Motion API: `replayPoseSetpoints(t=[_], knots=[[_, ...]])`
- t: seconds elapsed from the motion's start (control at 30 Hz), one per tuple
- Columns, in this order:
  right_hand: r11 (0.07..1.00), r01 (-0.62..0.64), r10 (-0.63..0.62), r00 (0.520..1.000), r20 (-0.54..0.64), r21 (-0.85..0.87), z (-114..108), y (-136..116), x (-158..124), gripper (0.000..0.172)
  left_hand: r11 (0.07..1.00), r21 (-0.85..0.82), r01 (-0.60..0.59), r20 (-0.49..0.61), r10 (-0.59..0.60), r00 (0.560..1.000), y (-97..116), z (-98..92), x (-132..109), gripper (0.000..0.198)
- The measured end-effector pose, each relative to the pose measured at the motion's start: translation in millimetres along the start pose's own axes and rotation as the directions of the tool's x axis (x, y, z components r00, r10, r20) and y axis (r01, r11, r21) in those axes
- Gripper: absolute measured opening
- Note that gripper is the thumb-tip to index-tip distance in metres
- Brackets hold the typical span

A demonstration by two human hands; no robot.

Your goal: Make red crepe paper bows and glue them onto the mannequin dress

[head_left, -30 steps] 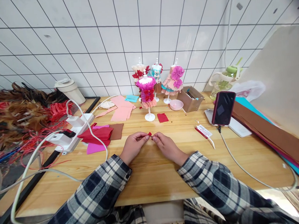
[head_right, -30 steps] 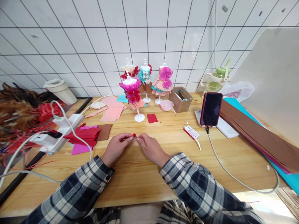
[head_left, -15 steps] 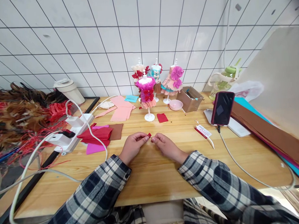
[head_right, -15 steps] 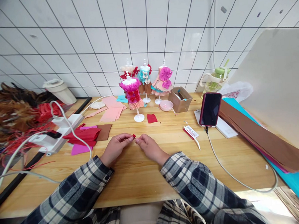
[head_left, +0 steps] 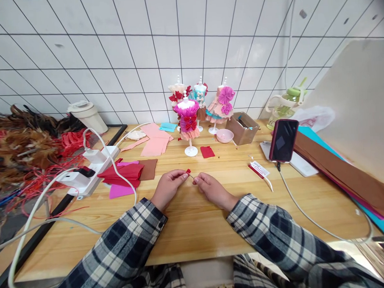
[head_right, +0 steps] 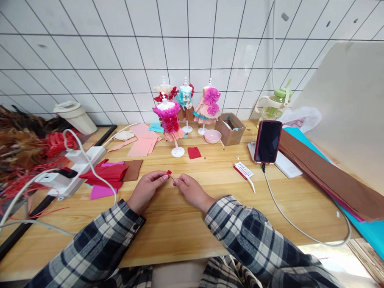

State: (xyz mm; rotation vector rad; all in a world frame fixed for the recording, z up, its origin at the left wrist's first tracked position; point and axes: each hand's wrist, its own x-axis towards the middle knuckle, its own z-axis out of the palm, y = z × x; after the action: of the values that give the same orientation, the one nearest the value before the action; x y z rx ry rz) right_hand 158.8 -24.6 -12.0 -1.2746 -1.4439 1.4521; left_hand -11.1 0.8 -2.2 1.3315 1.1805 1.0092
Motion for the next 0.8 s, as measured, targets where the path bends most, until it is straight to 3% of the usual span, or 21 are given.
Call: replayPoseSetpoints(t=[0.3, 0.8], knots=[[0.994, 0.005, -0.006, 1.000, -0.007, -0.114, -2.6, 2.3, 2.0, 0.036, 0.997, 0.069, -0.030, -0.012, 0.031, 0.999, 5.4, -1.5, -0.6, 0.033], [0.998, 0.018, -0.016, 0.999, 0.031, -0.059, -0.7, 4.0, 4.5, 0.036, 0.954, 0.257, -0.153, 0.137, 0.121, 0.983, 6.7, -0.3, -3.2, 0.027]])
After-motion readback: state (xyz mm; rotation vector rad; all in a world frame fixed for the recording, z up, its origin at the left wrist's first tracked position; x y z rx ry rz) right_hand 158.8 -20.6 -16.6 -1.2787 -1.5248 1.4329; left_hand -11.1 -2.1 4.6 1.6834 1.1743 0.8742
